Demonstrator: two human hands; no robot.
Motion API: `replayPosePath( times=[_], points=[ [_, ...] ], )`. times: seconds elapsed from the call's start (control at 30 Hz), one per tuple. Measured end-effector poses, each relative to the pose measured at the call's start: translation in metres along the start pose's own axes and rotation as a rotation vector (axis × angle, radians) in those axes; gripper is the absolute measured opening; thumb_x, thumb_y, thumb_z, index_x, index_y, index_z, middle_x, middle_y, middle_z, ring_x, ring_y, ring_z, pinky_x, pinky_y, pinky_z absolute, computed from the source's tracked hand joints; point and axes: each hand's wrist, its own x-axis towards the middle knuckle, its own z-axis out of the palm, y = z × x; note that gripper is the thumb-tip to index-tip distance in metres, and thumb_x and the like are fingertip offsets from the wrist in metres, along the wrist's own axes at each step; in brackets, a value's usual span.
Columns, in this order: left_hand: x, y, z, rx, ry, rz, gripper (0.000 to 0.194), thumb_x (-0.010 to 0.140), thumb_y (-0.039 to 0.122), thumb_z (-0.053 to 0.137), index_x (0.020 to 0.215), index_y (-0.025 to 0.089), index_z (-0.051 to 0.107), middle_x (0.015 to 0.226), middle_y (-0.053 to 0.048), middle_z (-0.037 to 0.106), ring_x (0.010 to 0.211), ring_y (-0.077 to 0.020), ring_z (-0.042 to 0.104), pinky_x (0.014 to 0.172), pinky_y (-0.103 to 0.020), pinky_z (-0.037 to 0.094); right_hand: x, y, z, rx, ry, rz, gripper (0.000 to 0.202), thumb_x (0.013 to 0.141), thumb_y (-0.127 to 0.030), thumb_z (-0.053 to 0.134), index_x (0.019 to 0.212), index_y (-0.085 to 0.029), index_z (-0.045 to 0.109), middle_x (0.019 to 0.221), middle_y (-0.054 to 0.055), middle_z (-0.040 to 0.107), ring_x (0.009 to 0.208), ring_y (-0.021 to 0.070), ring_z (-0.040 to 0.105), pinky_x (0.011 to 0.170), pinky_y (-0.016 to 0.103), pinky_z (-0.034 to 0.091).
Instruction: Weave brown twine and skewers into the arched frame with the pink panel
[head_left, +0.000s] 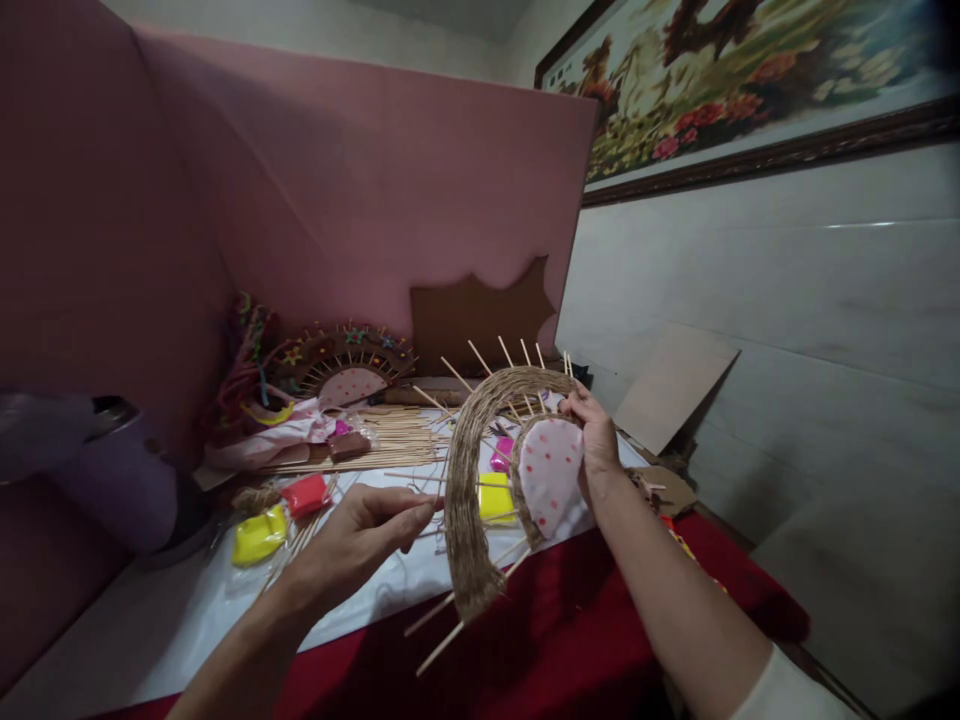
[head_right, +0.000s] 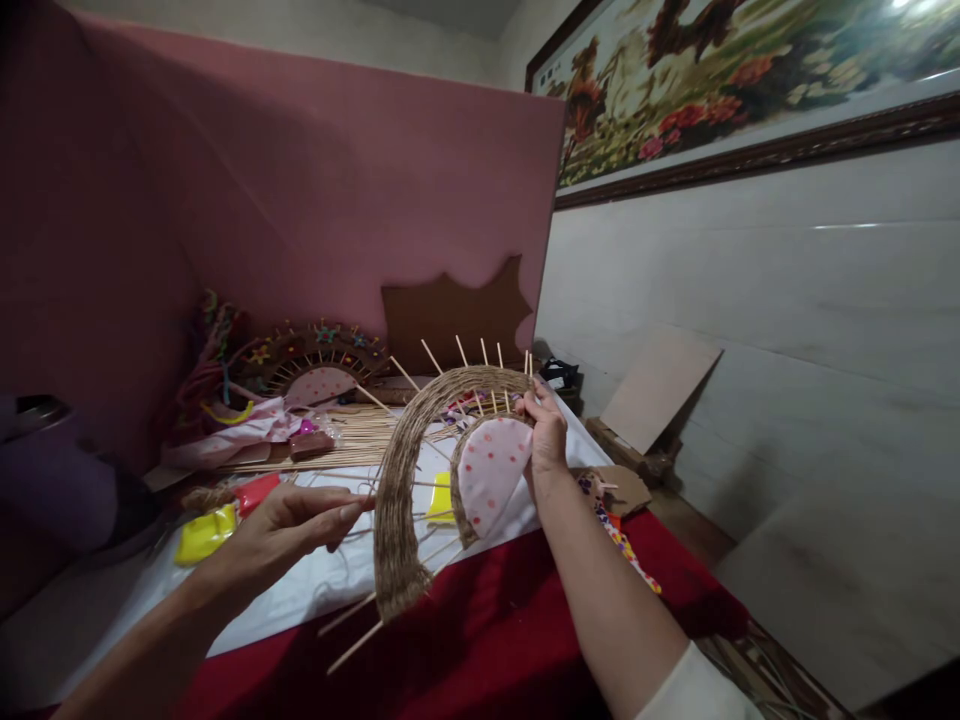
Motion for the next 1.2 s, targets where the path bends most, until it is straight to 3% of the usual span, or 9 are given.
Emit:
replayPosePath(
  times=[0.13,0.33,0.43,0.67,1.0,1.1,1.2],
  points=[
    [-0.003,0.000,-0.002,0.214,0.098,0.108,0.032,0.084,0.040,0.053,0.070,0.016,0.071,0.059,0.000,0.054,0.055,-0.0109,0.045,0.049,-0.023,0.035,0.003,-0.004,-0.001,-0.010,0.066,-0.041,0.035,0.055,-0.028,0.072,0.087,-0.017,0.062,0.053,-0.009,0.045,0.046,0.0053,0.038,0.048,0.019,0.032],
    [-0.008,0.003,-0.002,0.859,0.418,0.430,0.017,0.082,0.022,0.056,0.077,0.021,0.072,0.071,-0.003,0.061,0.062,-0.0140,0.055,0.056,-0.026,0.039,0.004,-0.003,0.000,-0.053,0.181,-0.130,0.039,0.053,-0.027,0.074,0.089,-0.016,0.062,0.055,-0.007,0.049,0.050,0.0063,0.042,0.049,0.020,0.032],
    [-0.008,0.003,0.002,1.000,0.448,0.511,0.018,0.081,0.019,0.055,0.072,0.020,0.071,0.067,-0.002,0.062,0.059,-0.0148,0.057,0.053,-0.026,0.038,0.003,-0.001,0.001,-0.070,0.210,-0.157,0.041,0.055,-0.028,0.073,0.093,-0.015,0.063,0.054,-0.007,0.049,0.051,0.0074,0.043,0.049,0.020,0.032],
    [-0.005,-0.001,0.008,1.063,0.369,0.578,0.021,0.085,0.019,0.052,0.076,0.018,0.071,0.055,0.001,0.060,0.050,-0.0150,0.058,0.049,-0.027,0.039,0.006,0.002,-0.004,-0.072,0.242,-0.189,0.041,0.058,-0.028,0.070,0.097,-0.016,0.062,0.056,-0.007,0.049,0.050,0.0073,0.043,0.048,0.020,0.032],
    [-0.007,-0.001,0.004,0.965,0.483,0.767,0.011,0.083,0.013,0.058,0.083,0.014,0.069,0.061,-0.002,0.062,0.056,-0.0133,0.057,0.055,-0.025,0.042,0.009,0.002,-0.009,-0.066,0.260,-0.173,0.032,0.056,-0.031,0.072,0.082,-0.016,0.060,0.055,-0.008,0.047,0.050,0.0064,0.041,0.050,0.021,0.033],
    [-0.008,0.000,0.004,0.853,0.432,0.707,0.011,0.082,0.013,0.058,0.082,0.014,0.069,0.060,-0.002,0.061,0.056,-0.0122,0.055,0.054,-0.024,0.041,0.011,0.004,-0.012,-0.068,0.232,-0.149,0.029,0.056,-0.033,0.071,0.075,-0.017,0.057,0.054,-0.008,0.046,0.048,0.0067,0.041,0.049,0.021,0.033],
    [-0.009,0.002,0.002,0.638,0.333,0.558,0.015,0.083,0.018,0.058,0.085,0.017,0.072,0.059,-0.001,0.061,0.054,-0.0110,0.054,0.053,-0.023,0.040,0.015,0.007,-0.016,-0.075,0.200,-0.122,0.027,0.058,-0.035,0.071,0.072,-0.018,0.055,0.053,-0.008,0.046,0.048,0.0076,0.043,0.049,0.022,0.035]
  ],
)
